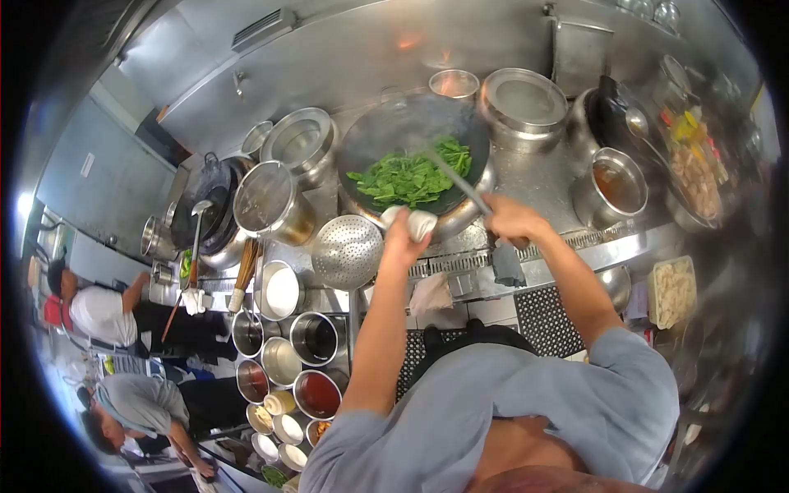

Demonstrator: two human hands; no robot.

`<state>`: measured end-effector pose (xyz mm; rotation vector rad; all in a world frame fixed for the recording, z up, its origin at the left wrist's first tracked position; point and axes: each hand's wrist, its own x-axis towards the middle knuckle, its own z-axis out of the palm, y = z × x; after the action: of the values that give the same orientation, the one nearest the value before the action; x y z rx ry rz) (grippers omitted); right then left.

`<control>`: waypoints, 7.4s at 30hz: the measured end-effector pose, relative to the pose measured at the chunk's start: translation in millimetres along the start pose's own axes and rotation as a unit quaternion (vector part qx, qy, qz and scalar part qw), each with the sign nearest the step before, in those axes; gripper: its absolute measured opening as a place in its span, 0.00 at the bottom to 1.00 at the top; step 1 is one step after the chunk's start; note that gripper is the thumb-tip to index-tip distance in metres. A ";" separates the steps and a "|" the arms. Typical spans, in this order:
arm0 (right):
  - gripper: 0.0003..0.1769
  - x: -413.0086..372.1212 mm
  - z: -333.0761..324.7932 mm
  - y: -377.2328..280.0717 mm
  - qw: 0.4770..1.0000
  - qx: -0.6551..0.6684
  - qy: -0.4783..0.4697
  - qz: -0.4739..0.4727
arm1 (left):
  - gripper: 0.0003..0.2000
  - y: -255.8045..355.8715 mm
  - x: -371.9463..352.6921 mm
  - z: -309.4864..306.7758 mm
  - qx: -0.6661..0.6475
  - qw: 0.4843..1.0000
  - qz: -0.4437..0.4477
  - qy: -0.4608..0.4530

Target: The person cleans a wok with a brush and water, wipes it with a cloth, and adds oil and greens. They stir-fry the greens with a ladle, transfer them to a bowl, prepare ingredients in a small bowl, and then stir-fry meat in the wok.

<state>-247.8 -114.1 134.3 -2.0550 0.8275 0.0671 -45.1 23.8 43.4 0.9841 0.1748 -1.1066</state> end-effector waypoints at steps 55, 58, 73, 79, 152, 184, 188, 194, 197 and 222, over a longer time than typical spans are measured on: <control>0.37 -131.0 -57.2 -53.5 0.983 -0.175 -0.053 -0.026 | 0.05 -13.6 -41.9 -12.7 0.043 0.997 0.038 0.049; 0.36 -124.8 -62.8 -47.4 0.973 -0.198 -0.118 0.025 | 0.05 4.8 -20.8 -0.4 0.091 0.995 0.026 0.030; 0.38 -163.8 -67.0 -35.4 0.968 -0.221 -0.088 0.079 | 0.06 1.1 5.7 -16.2 0.080 0.995 0.054 0.009; 0.37 -95.3 -47.2 -29.7 0.972 -0.224 -0.065 0.014 | 0.06 10.2 -29.2 8.1 0.084 0.996 -0.002 0.007; 0.37 -45.7 -12.6 -9.7 0.969 -0.242 -0.036 -0.047 | 0.09 -9.6 -9.0 2.8 0.050 0.998 0.042 0.013; 0.37 -41.7 2.9 5.1 0.993 -0.116 0.008 -0.032 | 0.14 35.9 -113.8 38.0 0.800 0.289 0.443 -0.283; 0.36 -8.3 -4.6 -4.3 0.998 -0.065 0.020 0.010 | 0.10 47.3 -132.0 69.3 0.812 0.181 0.471 -0.293; 0.35 75.5 26.1 22.4 0.952 -0.144 0.179 -0.200 | 0.09 51.6 -136.3 77.9 0.826 0.121 0.466 -0.292; 0.35 31.0 4.7 -1.8 0.965 -0.176 0.057 -0.186 | 0.10 59.9 -139.2 75.8 0.840 0.125 0.453 -0.270; 0.37 -110.9 -58.6 -11.6 0.967 -0.227 -0.087 -0.078 | 0.09 -7.6 -59.4 22.0 0.079 0.996 0.012 0.039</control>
<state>-342.0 -95.3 216.0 -2.4934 0.5734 0.3751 -87.1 46.6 85.6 1.1683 0.1395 -1.0720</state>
